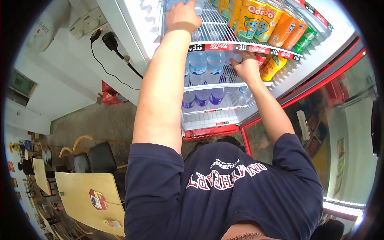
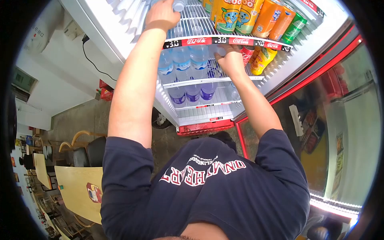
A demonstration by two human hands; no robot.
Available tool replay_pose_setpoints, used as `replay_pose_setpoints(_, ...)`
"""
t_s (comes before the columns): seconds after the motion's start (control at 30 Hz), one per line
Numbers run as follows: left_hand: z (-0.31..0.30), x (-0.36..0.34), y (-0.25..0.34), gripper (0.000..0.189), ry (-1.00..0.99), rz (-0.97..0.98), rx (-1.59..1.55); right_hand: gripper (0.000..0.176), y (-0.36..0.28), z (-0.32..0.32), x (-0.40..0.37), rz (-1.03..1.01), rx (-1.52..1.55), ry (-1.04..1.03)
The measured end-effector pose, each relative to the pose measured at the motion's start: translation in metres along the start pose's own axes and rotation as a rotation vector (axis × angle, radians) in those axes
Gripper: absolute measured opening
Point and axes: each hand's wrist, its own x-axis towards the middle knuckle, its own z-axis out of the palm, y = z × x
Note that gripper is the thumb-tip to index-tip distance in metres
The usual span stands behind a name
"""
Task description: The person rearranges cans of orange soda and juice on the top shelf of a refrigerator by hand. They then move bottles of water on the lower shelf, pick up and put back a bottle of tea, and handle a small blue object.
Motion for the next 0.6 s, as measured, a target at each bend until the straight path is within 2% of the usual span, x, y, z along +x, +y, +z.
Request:
replay_pose_setpoints(0.07,0.001,0.002,0.001,0.047,0.088,0.006,-0.018,0.033,-0.01,-0.015,-0.017,0.015,0.033,0.032)
replay_pose_setpoints(0.17,0.046,0.014,-0.009,0.048,0.806,0.287,-0.017,0.029,-0.013,-0.039,-0.038,0.036,0.165,0.146)
replay_pose_setpoints(0.2,0.006,-0.004,0.014,0.053,0.536,0.254,-0.169,0.027,-0.017,-0.052,-0.041,0.072,0.199,0.133)
replay_pose_setpoints(0.23,-0.016,-0.028,0.034,0.028,0.773,0.476,-0.355,0.026,-0.023,-0.068,-0.043,0.108,0.232,0.117)
replay_pose_setpoints(0.27,-0.015,-0.048,0.044,0.025,0.786,0.553,-0.523,0.027,-0.028,-0.083,-0.046,0.084,0.237,0.104)
replay_pose_setpoints(0.3,-0.023,-0.085,0.057,0.024,0.759,0.635,-0.623,0.027,-0.028,-0.092,-0.049,0.066,0.254,0.129)
replay_pose_setpoints(0.37,-0.024,-0.158,0.057,0.03,0.572,0.752,-0.637,0.025,-0.034,-0.119,-0.047,0.105,0.402,0.175)
replay_pose_setpoints(0.4,-0.021,-0.185,0.057,0.028,0.51,0.773,-0.693,0.025,-0.045,-0.139,-0.043,0.017,0.391,0.18)
replay_pose_setpoints(0.47,-0.02,-0.221,0.048,0.025,0.237,0.711,-0.859,0.024,-0.071,-0.177,-0.037,-0.112,0.469,0.177)
replay_pose_setpoints(0.53,-0.02,-0.229,0.043,0.025,0.203,0.613,-0.928,0.027,-0.085,-0.196,-0.032,-0.182,0.645,0.169)
replay_pose_setpoints(0.57,-0.021,-0.232,0.04,0.025,0.185,0.561,-0.961,0.029,-0.085,-0.199,-0.029,-0.134,0.8,0.151)
replay_pose_setpoints(0.6,-0.026,-0.232,0.037,0.032,0.136,0.509,-0.93,0.03,-0.09,-0.197,-0.023,-0.151,0.909,0.185)
